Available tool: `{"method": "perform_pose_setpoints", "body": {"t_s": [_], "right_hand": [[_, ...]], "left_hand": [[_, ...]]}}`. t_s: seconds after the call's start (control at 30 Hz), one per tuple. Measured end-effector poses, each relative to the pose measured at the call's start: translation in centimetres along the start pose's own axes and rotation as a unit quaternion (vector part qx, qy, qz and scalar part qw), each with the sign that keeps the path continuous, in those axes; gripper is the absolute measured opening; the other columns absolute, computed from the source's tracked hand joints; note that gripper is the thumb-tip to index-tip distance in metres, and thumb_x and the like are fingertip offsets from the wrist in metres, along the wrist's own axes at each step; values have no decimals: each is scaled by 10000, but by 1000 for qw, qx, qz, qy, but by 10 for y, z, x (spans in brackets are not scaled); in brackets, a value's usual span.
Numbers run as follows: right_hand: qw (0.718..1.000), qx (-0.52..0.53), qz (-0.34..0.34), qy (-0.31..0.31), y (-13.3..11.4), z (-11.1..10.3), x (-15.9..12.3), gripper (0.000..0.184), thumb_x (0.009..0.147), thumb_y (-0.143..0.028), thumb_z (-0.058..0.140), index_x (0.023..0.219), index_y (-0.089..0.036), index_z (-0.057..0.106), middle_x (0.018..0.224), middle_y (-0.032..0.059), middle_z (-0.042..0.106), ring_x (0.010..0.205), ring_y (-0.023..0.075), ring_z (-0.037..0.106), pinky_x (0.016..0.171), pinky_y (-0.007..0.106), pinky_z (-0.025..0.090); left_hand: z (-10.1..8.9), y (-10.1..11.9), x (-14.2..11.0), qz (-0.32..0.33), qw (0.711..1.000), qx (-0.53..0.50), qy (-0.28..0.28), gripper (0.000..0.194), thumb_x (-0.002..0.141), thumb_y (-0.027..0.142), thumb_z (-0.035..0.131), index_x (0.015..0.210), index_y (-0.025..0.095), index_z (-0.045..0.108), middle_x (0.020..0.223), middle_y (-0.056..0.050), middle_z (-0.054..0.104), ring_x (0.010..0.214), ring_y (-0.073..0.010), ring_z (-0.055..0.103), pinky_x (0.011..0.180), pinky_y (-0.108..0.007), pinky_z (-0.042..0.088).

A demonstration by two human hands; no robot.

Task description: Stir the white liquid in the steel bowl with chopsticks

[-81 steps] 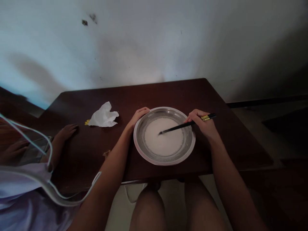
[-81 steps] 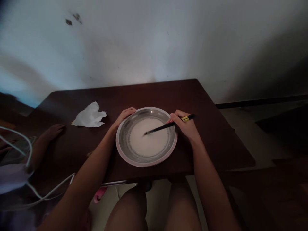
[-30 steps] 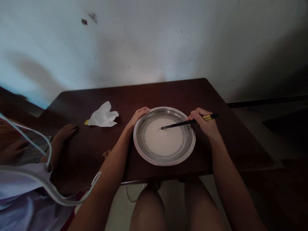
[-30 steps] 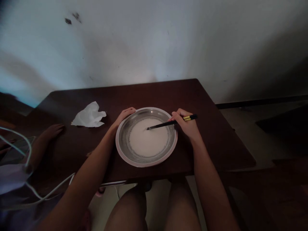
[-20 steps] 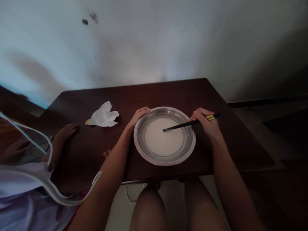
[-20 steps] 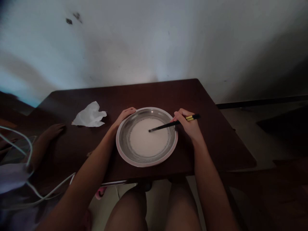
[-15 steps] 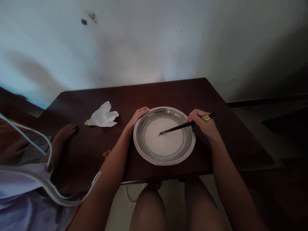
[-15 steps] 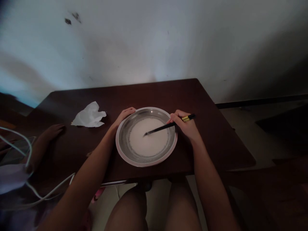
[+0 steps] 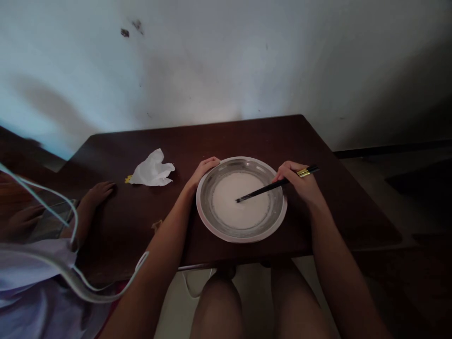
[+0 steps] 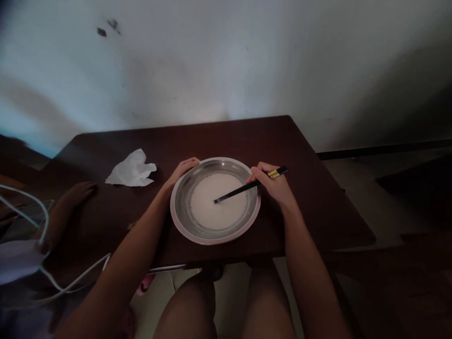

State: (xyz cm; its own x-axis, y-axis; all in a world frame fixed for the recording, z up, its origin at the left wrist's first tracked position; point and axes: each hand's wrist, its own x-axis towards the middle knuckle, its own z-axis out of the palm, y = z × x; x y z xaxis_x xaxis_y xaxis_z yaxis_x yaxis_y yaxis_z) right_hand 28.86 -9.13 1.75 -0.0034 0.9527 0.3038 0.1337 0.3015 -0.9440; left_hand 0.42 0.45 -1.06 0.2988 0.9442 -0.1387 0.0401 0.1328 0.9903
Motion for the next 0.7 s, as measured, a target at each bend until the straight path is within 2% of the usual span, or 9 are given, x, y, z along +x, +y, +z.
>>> {"method": "perform_pose_setpoints", "body": {"t_s": [0.17,0.3,0.43,0.57,0.7], "right_hand": [[999,2,-14,43,2,-1,0,314,861,-297,585,562,-203,579,582,-19,649,590,121,610,637,269,465],[1000,1,-9,5,2,-1,0,287,851,-288,599,578,-201,593,613,-13,668,611,122,622,648,269,469],[999,-5,-16,40,0,0,0,305,861,-300,587,571,-205,589,593,-17,658,597,120,616,634,267,465],[1000,-13,-16,-2,-1,0,-1,284,849,-308,603,583,-207,598,623,-9,670,625,131,624,657,283,476],[999,0,-22,46,1,-1,0,312,857,-318,590,564,-210,589,587,-15,647,598,127,612,633,279,463]], "left_hand": [[1,1,0,-7,1000,-4,5,252,642,387,657,690,151,586,585,29,529,531,-85,445,520,-210,337],[2,2,-1,-4,1000,0,6,233,655,375,645,690,153,584,591,25,535,536,-90,455,521,-215,347],[2,3,-2,-4,1000,-2,2,244,656,382,654,695,152,584,591,24,532,538,-88,457,526,-212,347],[1,2,-1,-2,1000,5,4,238,664,386,642,699,158,582,583,25,528,529,-94,459,520,-219,347],[1,1,0,3,1000,6,4,249,660,392,656,702,156,588,595,26,532,543,-94,463,528,-217,353]]}}
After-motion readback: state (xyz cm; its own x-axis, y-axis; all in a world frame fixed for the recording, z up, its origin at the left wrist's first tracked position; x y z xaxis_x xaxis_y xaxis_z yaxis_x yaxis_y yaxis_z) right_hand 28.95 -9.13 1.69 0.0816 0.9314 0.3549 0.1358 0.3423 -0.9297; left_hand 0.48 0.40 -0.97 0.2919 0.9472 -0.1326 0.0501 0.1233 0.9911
